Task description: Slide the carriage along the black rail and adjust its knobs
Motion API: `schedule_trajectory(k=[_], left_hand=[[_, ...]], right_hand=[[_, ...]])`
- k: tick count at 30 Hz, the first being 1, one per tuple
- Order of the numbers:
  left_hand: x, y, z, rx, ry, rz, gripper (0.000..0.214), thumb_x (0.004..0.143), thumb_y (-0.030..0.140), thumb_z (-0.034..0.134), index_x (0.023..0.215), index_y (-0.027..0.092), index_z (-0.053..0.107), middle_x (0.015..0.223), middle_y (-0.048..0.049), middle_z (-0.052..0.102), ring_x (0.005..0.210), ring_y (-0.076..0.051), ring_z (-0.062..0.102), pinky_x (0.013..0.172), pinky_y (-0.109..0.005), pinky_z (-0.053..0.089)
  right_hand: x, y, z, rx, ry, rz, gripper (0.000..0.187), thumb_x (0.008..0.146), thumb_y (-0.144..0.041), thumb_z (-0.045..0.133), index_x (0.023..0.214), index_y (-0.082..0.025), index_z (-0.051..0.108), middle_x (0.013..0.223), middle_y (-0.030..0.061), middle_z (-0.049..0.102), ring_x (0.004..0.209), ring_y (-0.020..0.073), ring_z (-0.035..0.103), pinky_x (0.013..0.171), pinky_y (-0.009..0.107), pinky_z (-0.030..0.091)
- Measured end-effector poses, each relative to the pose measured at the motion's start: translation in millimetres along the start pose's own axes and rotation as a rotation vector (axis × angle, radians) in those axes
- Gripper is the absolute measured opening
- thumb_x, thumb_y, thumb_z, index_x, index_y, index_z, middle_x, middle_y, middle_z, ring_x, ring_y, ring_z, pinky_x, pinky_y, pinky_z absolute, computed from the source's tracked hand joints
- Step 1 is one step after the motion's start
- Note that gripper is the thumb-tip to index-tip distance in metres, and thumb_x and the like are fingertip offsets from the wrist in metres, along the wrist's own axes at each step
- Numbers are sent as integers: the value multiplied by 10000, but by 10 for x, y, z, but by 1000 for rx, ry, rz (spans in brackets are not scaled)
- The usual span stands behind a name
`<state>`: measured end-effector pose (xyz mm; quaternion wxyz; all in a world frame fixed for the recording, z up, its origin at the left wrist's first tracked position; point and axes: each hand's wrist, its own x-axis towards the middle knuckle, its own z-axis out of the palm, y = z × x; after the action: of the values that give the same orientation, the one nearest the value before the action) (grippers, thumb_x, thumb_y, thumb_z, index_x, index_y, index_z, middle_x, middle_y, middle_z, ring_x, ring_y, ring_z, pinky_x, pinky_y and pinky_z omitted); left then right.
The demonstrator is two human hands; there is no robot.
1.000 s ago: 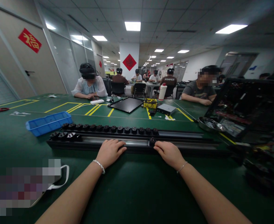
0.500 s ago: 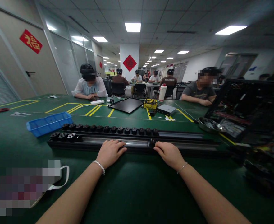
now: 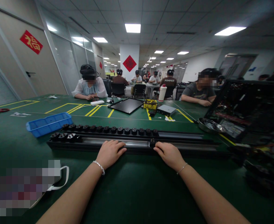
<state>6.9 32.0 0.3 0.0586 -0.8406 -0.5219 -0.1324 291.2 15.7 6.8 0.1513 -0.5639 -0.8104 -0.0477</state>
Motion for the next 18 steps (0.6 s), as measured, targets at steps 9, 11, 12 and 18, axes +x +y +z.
schedule_trajectory(k=[9,11,12,18], left_hand=[[6,6,-5,6,-7,-3,405,881,504,313,1058,280,600,923,-31,648,880,-198,556,710,-325,326],[9,7,-7,7,-14,-6,408,880,508,312,1058,282,601,922,-32,647,884,-198,554,714,-323,326],[10,6,-7,7,-16,-8,408,880,509,311,1059,282,600,922,-32,646,888,-198,553,716,-322,325],[5,2,-3,5,-16,-12,403,882,503,312,1069,285,594,926,-32,646,889,-194,554,715,-320,328]], right_hand=[[-6,24,30,-1,15,-2,263,904,-384,366,841,-236,575,753,4,627,720,142,553,649,249,328],[-8,23,32,-6,18,-5,261,904,-382,369,838,-235,574,752,3,627,720,143,553,648,250,325],[-8,22,33,-5,19,-6,261,904,-383,369,837,-235,574,751,3,626,718,143,553,646,250,325],[-5,20,33,15,19,-5,269,904,-380,366,842,-231,582,754,8,627,722,145,550,656,254,334]])
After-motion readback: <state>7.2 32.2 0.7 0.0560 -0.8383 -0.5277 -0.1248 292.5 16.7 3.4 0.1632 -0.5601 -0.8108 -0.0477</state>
